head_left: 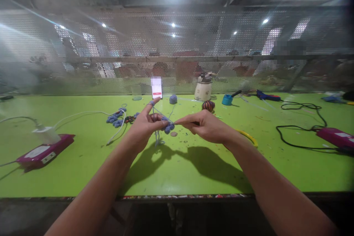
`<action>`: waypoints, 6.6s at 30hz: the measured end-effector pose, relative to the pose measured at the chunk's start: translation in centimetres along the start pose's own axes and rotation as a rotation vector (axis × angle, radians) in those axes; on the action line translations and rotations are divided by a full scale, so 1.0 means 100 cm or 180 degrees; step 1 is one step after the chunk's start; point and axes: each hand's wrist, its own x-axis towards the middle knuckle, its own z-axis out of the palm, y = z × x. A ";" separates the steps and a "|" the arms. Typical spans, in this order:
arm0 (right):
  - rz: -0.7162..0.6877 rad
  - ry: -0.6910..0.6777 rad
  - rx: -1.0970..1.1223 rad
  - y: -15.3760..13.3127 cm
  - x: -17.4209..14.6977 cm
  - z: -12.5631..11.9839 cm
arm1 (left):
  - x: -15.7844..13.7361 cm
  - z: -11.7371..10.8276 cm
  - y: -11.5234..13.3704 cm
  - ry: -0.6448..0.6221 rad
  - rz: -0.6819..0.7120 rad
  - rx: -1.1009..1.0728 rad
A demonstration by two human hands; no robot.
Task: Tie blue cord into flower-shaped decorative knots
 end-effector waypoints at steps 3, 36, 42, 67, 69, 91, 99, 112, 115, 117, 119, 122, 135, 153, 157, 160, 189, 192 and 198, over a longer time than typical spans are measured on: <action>0.0024 0.0005 0.0009 -0.002 0.001 0.000 | 0.000 -0.001 -0.001 -0.0020 0.0041 0.0013; 0.0119 0.1330 0.2054 -0.006 0.005 0.043 | -0.006 0.005 0.002 0.0136 0.0117 -0.1191; -0.0957 0.1111 0.0061 -0.001 0.001 0.021 | -0.005 -0.001 0.003 0.0050 0.0412 -0.0959; 0.0199 0.0679 0.1534 -0.005 0.004 0.017 | -0.004 0.004 0.000 -0.0188 0.0118 -0.0274; 0.0266 0.0650 0.1650 -0.005 0.004 0.018 | -0.002 0.003 -0.002 -0.0135 0.0189 -0.0230; 0.1369 0.0662 0.2407 -0.003 0.009 0.034 | -0.004 0.011 -0.007 -0.0125 0.0314 0.1151; 0.1491 0.0964 0.2843 -0.005 0.011 0.045 | 0.001 0.005 -0.010 0.0037 0.0218 0.0463; 0.1198 0.1073 0.2463 -0.008 0.009 0.049 | 0.002 0.002 -0.011 -0.0021 0.0020 0.0202; 0.1101 0.1094 0.2150 -0.007 0.009 0.050 | 0.001 0.003 -0.011 -0.0091 0.0052 0.0436; 0.1124 0.1031 0.2098 -0.005 0.009 0.050 | 0.001 0.006 -0.012 -0.0139 0.0092 0.0610; 0.1261 0.0951 0.2303 -0.003 0.010 0.049 | 0.001 0.009 -0.014 -0.0136 0.0162 0.0764; 0.1447 0.0927 0.2756 -0.001 0.011 0.051 | 0.000 0.013 -0.019 0.0040 0.0372 0.0855; 0.0236 0.1174 0.2545 -0.009 0.005 0.047 | -0.008 0.011 0.000 -0.0045 -0.0052 -0.1103; -0.1003 0.1080 0.0465 -0.003 -0.001 0.007 | -0.013 0.001 0.006 -0.0268 0.0124 -0.1009; -0.0939 0.1021 0.0668 -0.005 -0.002 0.006 | -0.011 -0.002 0.005 -0.0183 0.0036 -0.1050; -0.0782 0.0921 0.1061 -0.006 -0.002 0.008 | -0.010 -0.002 0.005 -0.0158 0.0040 -0.0989; 0.0711 0.0661 0.2913 -0.003 0.004 0.023 | -0.009 0.010 0.004 -0.0414 0.0451 -0.0054; 0.0696 0.0702 0.2899 -0.003 0.004 0.022 | -0.009 0.009 0.003 -0.0290 0.0385 -0.0157; 0.0574 0.0629 0.2580 -0.005 0.003 0.019 | -0.007 0.006 0.001 -0.0187 0.0215 -0.0079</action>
